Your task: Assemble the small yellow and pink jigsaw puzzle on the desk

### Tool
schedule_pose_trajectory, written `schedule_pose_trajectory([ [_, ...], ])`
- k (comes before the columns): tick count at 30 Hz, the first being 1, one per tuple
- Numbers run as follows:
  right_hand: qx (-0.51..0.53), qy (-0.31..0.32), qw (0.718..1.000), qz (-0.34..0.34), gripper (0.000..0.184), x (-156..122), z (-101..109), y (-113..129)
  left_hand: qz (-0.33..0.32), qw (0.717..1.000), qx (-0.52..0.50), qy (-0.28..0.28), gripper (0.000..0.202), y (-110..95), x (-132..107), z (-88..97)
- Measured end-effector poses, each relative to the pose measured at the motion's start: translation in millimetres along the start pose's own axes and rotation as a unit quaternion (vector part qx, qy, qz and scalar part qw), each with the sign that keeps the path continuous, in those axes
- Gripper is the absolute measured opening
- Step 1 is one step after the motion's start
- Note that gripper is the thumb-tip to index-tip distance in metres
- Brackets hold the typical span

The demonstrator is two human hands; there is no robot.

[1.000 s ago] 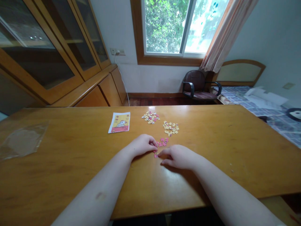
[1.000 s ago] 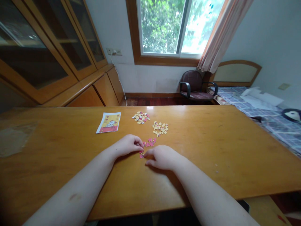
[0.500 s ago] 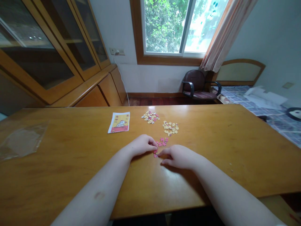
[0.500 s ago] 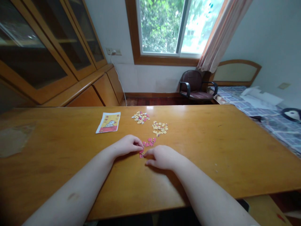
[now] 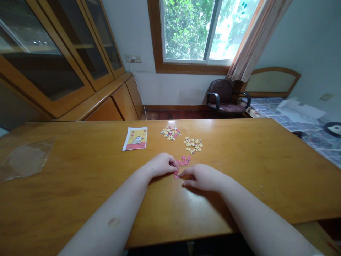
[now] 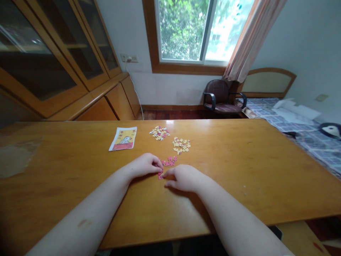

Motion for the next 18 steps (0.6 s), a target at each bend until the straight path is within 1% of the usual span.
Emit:
schedule_pose_trajectory([
  [9, -0.01, 0.009, 1.0, 0.0, 0.043, -0.5, 0.7, 2.2, 0.002, 1.0, 0.017, -0.011, 0.024, -1.3, -1.3, -0.1],
  [18, -0.014, 0.011, 1.0, 0.0, 0.043, -1.7, 1.9, 4.3, -0.004, 1.0, 0.029, -0.005, 0.024, -2.1, -1.8, 0.8],
])
Point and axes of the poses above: each hand's wrist, its own x-axis towards the middle knuckle, its own z-axis out of the back of the hand, y = z × x, the point moved 4 cm from there along x, towards the middle knuckle, and after that the axes turned 5 degrees about z, right-handed, at the moved point
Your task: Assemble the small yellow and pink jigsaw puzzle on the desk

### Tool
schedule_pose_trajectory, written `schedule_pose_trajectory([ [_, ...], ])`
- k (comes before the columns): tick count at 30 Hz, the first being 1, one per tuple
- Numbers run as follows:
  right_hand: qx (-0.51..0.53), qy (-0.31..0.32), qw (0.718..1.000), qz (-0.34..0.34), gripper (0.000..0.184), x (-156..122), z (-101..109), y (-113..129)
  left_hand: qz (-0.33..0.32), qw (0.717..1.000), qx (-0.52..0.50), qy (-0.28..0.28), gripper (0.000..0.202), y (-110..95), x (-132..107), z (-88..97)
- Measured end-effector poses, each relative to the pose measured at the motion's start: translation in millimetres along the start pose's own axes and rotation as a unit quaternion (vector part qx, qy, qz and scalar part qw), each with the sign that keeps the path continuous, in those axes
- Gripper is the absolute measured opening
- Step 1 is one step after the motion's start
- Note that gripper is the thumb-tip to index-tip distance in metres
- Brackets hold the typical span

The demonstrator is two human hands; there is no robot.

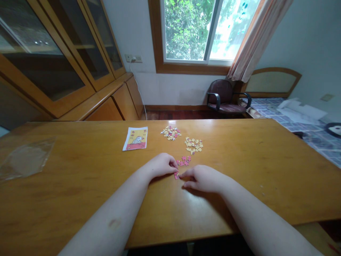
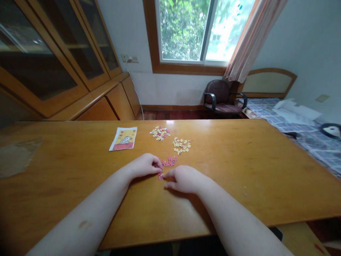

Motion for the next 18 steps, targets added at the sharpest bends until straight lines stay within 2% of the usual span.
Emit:
schedule_pose_trajectory([
  [11, 0.0, -0.001, 1.0, 0.003, 0.044, -1.0, -0.3, 0.9, 0.014, 1.0, 0.0, -0.001, 0.021, 1.6, 1.0, -0.8],
  [16, -0.015, -0.005, 1.0, 0.017, 0.044, 0.8, -2.6, 0.4, 0.009, 0.999, -0.032, 0.001, 0.018, 2.8, 0.4, -2.2],
  [18, -0.03, -0.009, 0.999, 0.027, 0.043, 1.9, -3.7, 0.5, 0.01, 0.998, -0.057, -0.024, 0.017, 4.0, 0.8, 0.7],
])
Point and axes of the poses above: each hand's wrist, its own x-axis towards the middle knuckle, its own z-axis out of the back of the hand, y = z × x, the point moved 4 cm from there along x, towards the middle knuckle, and after that the axes turned 5 degrees about z, right-handed, at the moved point
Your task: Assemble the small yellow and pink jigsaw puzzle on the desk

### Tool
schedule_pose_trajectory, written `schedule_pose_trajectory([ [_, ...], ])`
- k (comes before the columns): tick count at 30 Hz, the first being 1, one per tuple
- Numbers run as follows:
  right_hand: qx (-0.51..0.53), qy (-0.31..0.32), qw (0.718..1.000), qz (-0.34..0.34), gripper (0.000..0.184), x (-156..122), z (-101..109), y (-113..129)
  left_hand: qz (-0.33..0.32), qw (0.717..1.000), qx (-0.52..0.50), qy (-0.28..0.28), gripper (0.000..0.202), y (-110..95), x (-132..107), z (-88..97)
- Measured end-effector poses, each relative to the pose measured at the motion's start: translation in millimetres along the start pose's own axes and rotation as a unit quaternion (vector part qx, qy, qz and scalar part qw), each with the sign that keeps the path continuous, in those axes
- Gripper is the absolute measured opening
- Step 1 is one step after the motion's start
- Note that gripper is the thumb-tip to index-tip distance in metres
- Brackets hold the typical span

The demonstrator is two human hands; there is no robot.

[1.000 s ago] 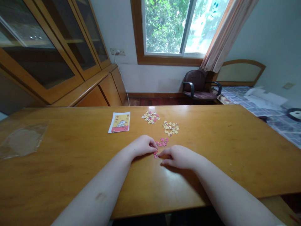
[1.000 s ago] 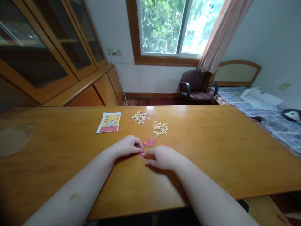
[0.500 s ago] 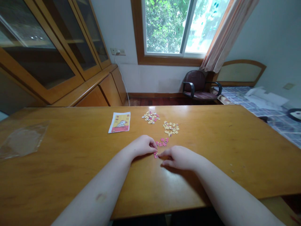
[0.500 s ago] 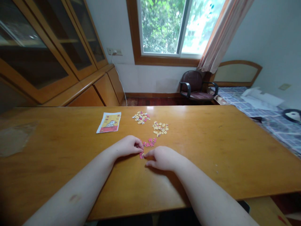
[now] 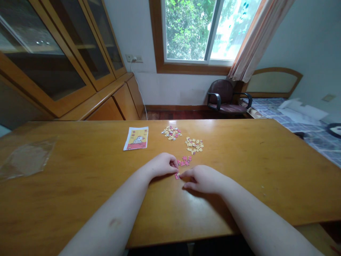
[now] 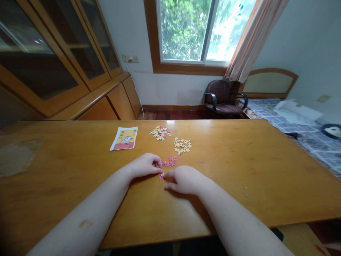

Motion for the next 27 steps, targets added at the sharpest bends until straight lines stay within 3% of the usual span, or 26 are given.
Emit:
schedule_pose_trajectory([
  [5, -0.019, -0.007, 1.0, 0.023, 0.041, 0.9, -1.6, 0.8, 0.03, 0.982, -0.041, -0.181, 0.021, 7.7, 3.0, 21.9],
  [8, -0.012, -0.019, 0.999, 0.039, 0.04, 0.6, -0.8, 1.7, 0.043, 0.97, -0.031, -0.239, 0.021, 12.7, 4.5, 29.9],
  [27, -0.04, -0.023, 0.998, 0.044, 0.044, 4.8, -6.3, 6.1, 0.013, 0.973, 0.074, -0.219, 0.017, 5.7, 4.6, 25.9],
])
Point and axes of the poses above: each hand's wrist, its own x-axis towards the middle knuckle, its own z-axis out of the back of the hand, y = z × x, the point moved 4 cm from there along x, towards the middle knuckle, and after that the axes turned 5 degrees about z, right-handed, at the moved point
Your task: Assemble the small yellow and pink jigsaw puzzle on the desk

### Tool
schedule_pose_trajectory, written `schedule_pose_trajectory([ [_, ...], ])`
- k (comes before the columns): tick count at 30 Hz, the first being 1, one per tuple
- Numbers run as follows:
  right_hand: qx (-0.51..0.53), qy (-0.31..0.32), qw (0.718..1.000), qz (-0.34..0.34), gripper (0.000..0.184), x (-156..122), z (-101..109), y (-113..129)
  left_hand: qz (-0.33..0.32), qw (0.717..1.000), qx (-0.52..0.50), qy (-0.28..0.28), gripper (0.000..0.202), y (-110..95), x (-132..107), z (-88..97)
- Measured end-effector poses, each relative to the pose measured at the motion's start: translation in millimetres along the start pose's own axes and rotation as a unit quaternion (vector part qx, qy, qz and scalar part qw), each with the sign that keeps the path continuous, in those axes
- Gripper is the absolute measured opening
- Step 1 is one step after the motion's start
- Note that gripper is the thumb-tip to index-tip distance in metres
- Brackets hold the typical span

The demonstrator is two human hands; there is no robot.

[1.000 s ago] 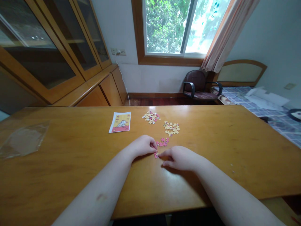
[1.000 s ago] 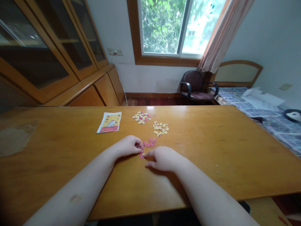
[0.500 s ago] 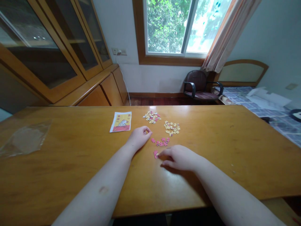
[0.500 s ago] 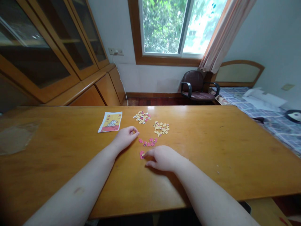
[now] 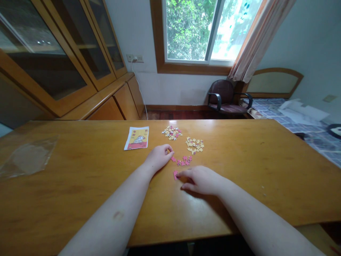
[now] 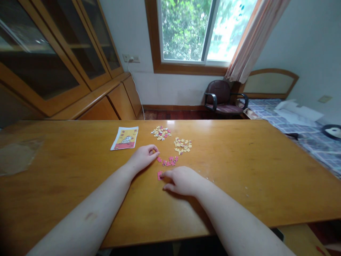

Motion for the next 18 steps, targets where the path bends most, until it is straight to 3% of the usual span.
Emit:
schedule_pose_trajectory([
  [5, -0.003, -0.02, 1.0, -0.002, 0.037, 0.0, 2.1, -1.3, -0.026, 0.999, 0.026, 0.013, 0.019, -1.9, -1.4, -1.4],
  [13, -0.056, -0.086, 0.974, -0.203, 0.026, -7.6, 27.7, -33.3, -0.101, 0.985, 0.123, 0.073, 0.03, -16.2, -13.8, -8.0],
  [18, -0.043, -0.081, 0.974, -0.207, 0.025, -8.4, 28.2, -32.9, -0.126, 0.978, 0.136, 0.099, 0.03, -21.0, -16.7, -11.8],
])
Point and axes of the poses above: each hand's wrist, its own x-axis towards the middle knuckle, its own z-axis out of the back of the hand, y = z × x, the point moved 4 cm from there along x, towards the middle knuckle, and after that the axes turned 5 degrees about z, right-handed, at the moved point
